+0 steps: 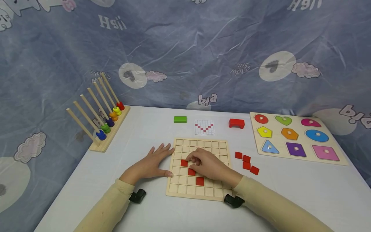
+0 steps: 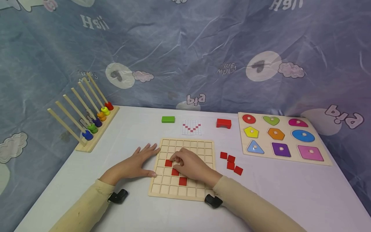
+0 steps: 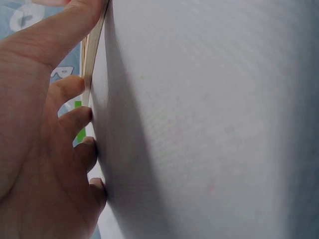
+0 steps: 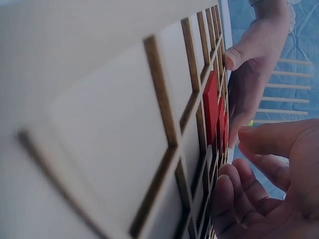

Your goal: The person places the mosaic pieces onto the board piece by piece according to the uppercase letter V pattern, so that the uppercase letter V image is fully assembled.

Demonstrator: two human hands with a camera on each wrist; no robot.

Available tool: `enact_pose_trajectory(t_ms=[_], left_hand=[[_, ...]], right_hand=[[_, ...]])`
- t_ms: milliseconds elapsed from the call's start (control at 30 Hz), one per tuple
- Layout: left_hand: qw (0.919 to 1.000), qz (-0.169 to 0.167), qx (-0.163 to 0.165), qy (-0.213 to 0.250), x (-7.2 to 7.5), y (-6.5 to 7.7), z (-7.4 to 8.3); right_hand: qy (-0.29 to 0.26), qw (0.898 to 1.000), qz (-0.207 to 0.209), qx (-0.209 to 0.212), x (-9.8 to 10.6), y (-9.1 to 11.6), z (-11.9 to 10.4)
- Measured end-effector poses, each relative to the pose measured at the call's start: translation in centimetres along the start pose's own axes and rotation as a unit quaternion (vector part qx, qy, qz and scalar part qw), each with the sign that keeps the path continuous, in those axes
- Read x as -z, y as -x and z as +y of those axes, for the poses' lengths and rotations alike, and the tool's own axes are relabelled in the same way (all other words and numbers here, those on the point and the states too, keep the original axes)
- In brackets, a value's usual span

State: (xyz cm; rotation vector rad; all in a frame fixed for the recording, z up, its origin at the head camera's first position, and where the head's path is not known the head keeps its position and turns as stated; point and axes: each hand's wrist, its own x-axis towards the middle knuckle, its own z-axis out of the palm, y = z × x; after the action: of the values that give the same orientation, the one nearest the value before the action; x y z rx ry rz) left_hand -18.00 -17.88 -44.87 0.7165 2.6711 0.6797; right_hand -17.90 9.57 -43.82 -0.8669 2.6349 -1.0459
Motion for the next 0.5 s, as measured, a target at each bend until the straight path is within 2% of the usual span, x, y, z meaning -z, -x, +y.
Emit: enact_pose_trajectory(t_ms=[500], left_hand=[[1.0,0.0,0.003,-0.005,0.0,0.0,0.0]], right_hand=[[0.006,1.0,0.007,-0.016,1.5,2.8,0.1]])
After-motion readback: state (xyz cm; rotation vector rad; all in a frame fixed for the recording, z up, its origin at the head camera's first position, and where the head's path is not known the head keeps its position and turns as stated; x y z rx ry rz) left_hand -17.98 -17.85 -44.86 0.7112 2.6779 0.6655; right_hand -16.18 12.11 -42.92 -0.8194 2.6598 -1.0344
